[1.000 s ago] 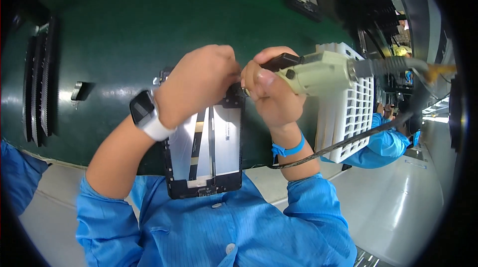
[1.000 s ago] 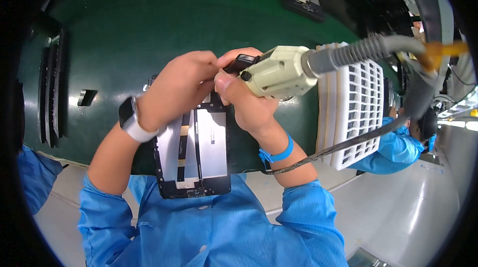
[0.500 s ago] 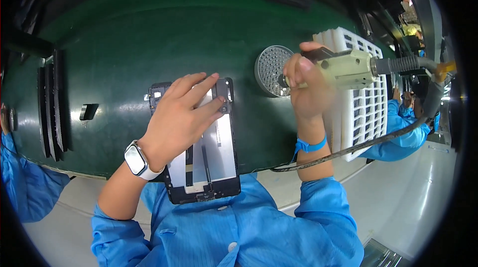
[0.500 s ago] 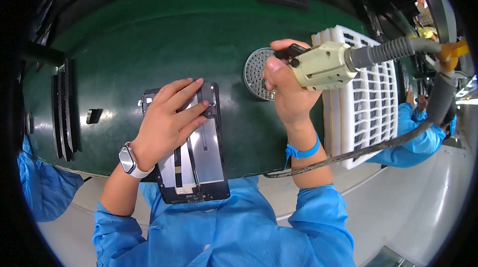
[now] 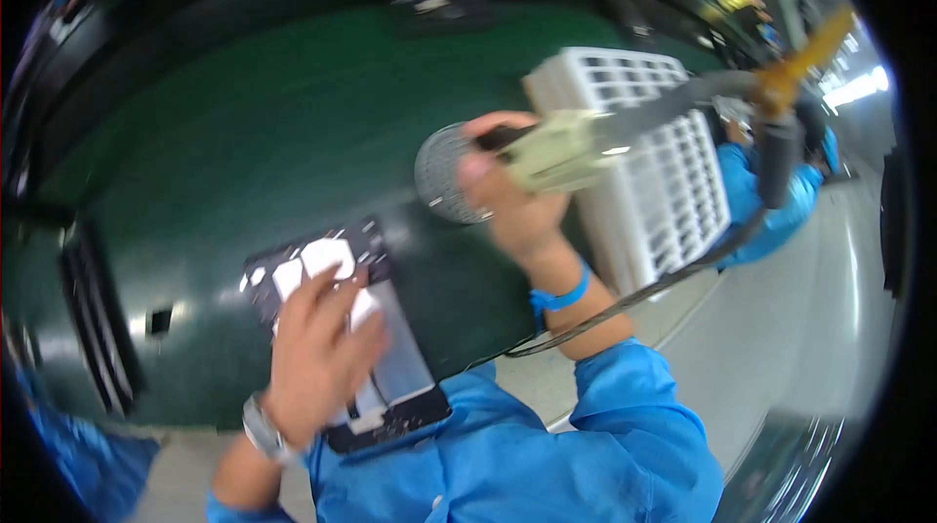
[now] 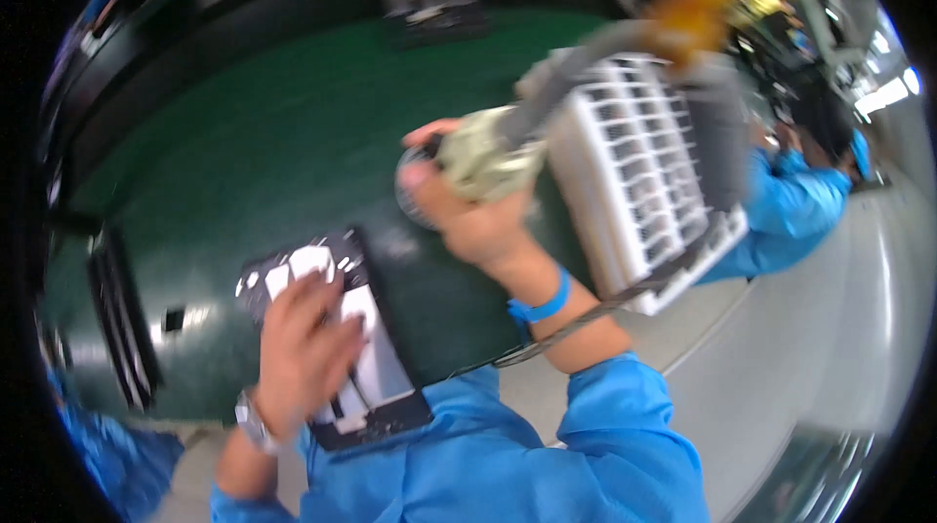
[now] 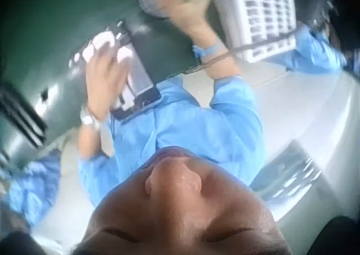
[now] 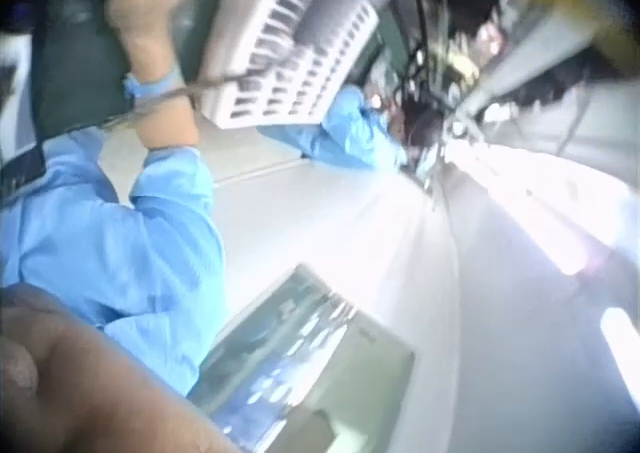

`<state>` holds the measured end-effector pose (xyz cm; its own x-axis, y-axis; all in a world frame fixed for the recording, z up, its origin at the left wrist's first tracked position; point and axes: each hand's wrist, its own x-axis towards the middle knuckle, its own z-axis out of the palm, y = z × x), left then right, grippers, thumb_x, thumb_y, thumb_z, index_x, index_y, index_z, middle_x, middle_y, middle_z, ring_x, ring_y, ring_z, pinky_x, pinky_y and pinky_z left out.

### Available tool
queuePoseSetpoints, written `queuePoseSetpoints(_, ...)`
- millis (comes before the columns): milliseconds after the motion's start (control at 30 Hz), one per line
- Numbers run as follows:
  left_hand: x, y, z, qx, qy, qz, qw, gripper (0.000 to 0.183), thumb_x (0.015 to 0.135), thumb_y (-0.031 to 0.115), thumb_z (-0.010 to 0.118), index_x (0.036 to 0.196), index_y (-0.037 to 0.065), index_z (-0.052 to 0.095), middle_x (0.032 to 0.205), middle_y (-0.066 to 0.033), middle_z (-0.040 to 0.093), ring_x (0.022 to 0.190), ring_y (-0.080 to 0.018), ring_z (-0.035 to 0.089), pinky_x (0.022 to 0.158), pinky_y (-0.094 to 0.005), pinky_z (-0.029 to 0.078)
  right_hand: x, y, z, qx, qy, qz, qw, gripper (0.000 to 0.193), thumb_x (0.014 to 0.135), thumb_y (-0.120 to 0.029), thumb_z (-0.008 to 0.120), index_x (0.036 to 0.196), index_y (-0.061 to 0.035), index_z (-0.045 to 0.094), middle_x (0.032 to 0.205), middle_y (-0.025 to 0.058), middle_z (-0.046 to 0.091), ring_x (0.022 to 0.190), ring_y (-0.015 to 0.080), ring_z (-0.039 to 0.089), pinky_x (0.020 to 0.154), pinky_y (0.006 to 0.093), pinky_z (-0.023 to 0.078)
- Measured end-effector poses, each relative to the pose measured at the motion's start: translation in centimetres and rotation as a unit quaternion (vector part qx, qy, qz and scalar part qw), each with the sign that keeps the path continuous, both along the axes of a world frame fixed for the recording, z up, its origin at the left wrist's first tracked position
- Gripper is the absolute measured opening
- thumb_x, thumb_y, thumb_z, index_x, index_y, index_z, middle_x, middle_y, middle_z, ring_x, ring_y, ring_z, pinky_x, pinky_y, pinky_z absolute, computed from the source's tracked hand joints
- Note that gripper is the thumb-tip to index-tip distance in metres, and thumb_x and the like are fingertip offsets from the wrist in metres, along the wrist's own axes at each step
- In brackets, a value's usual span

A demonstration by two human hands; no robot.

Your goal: The person drives screws into tablet components using an electric screwdriver and places the assembled tablet onto the conveyor belt.

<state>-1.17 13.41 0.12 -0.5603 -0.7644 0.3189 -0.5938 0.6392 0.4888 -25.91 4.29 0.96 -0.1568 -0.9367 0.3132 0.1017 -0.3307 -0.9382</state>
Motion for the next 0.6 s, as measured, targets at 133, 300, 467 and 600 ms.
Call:
queuePoseSetpoints(133,-0.9,6.0,2.2,0.063,-0.037,-0.159,0.985,0.038,0.075,0.018,0.077,0.111,0.007,0.069,0.126,-0.0205,0.058,0.12,-0.0453,0.052,0.095,-0.0577,0.046,1.4,-0.9,0.6,-0.096,0.098,0.024,0.99,0.026,0.082,-0.004,0.076,0.105,-0.0033,0.064,0.087,-0.0014,0.065,0.073,0.0061,0.057,0.065,0.0255,0.049)
queuePoseSetpoints(300,-1.0,5.7,4.2,0.096,-0.08,-0.184,0.975,0.055,0.076,0.019,0.077,0.127,0.01,0.062,0.141,-0.019,0.049,0.131,-0.0455,0.043,0.103,-0.0572,0.04,0.7,-0.8,0.9,-0.016,0.032,0.09,0.995,0.028,0.084,-0.002,0.076,0.109,-0.0033,0.063,0.088,-0.0009,0.062,0.073,0.005,0.056,0.066,0.0229,0.047)
queuePoseSetpoints(467,-1.7,6.7,3.6,0.086,-0.116,-0.164,0.976,0.05,0.078,0.022,0.075,0.126,0.011,0.063,0.141,-0.0179,0.049,0.132,-0.0472,0.043,0.104,-0.0587,0.039,0.2,-0.4,1.7,-0.111,0.049,0.042,0.992,0.023,0.08,-0.006,0.073,0.101,-0.0044,0.066,0.081,0.0071,0.068,0.066,0.0186,0.065,0.061,0.0298,0.051)
queuePoseSetpoints(600,1.0,2.3,2.9,0.011,-0.13,-0.066,0.989,0.043,0.083,0.019,0.073,0.125,0.013,0.065,0.13,-0.0164,0.056,0.119,-0.0439,0.053,0.097,-0.056,0.045,0.0,-0.6,2.6,-0.186,0.117,-0.038,0.975,0.023,0.074,-0.005,0.075,0.096,-0.004,0.066,0.074,0.0102,0.065,0.059,0.0286,0.063,0.057,0.0317,0.05)
